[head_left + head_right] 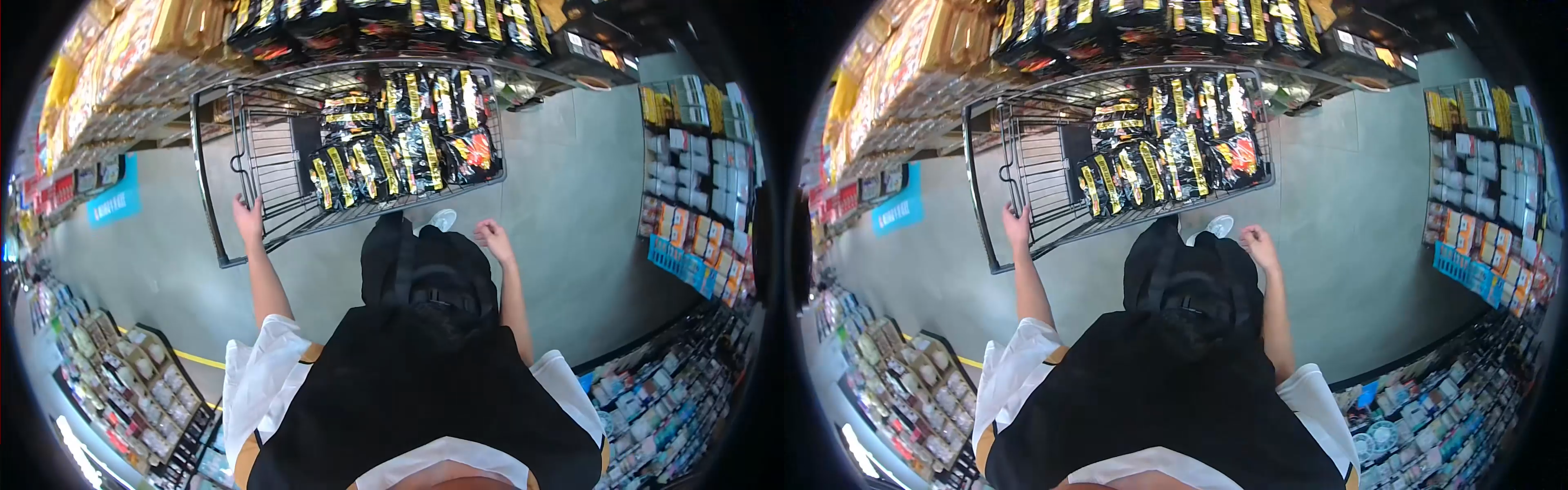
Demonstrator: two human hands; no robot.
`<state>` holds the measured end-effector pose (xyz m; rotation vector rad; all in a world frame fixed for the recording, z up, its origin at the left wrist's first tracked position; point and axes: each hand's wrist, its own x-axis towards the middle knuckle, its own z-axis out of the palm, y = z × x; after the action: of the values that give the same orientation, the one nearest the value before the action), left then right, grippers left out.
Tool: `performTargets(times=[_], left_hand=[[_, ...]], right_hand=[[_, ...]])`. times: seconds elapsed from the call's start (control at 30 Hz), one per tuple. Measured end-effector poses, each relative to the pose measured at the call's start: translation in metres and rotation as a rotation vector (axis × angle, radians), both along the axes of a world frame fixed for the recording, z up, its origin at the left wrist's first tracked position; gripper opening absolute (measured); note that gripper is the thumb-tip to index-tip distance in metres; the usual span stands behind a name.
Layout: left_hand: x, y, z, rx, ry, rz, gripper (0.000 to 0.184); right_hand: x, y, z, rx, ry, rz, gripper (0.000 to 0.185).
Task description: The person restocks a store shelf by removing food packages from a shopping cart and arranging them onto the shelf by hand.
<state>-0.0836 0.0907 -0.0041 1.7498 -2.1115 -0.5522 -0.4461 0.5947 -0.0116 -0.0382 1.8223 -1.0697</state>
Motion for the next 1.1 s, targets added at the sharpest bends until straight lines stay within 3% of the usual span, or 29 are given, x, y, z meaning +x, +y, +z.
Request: performTargets(times=[0.07, 0.13, 0.23, 0.4, 0.5, 0.63, 0.7, 0.8, 0.87, 0.93, 1.1], left_hand=[[-0.017, 0.023, 0.021, -0.077, -0.033, -0.024, 0.058], [-0.037, 0.056, 0.035, -0.337, -0.176, 0.031, 0.052], [-0.058, 0.106, 0.020, -0.101, -0.176, -0.198, 0.049], [-0.082, 0.201, -0.007, 0.237, -0.514, -0.417, 0.044], [-0.075, 0.206, -0.010, 0.180, -0.321, -0.437, 0.042], [-0.081, 0.201, -0.009, 0.266, -0.346, -0.398, 0.042], [-0.094, 0.202, -0.009, 0.199, -0.657, -0.405, 0.044], [-0.114, 0.195, -0.008, 0.302, -0.703, -0.384, 0.045], [-0.118, 0.181, -0.013, 0.283, -0.743, -0.481, 0.044], [-0.112, 0.167, -0.022, 0.504, -0.604, -0.575, 0.044], [-0.107, 0.144, -0.034, 0.615, -0.531, -0.827, 0.055]], right_hand=[[-0.008, 0.034, -0.006, -0.031, 0.007, -0.055, 0.016], [-0.014, 0.064, -0.009, 0.004, 0.001, -0.139, 0.016], [-0.023, 0.103, -0.022, 0.065, -0.014, -0.126, 0.018], [-0.045, 0.129, -0.039, 0.100, -0.011, -0.053, 0.021], [-0.068, 0.126, -0.040, 0.087, 0.011, -0.003, 0.022], [-0.097, 0.101, -0.033, 0.076, 0.065, 0.111, 0.022], [-0.104, 0.083, -0.030, 0.070, 0.091, 0.133, 0.022], [-0.111, 0.059, -0.020, 0.109, 0.130, 0.164, 0.020], [-0.107, 0.038, -0.010, 0.074, 0.114, 0.172, 0.019], [-0.101, 0.023, -0.003, 0.060, 0.144, 0.162, 0.018], [-0.087, -0.026, 0.008, 0.027, 0.195, 0.160, 0.013]])
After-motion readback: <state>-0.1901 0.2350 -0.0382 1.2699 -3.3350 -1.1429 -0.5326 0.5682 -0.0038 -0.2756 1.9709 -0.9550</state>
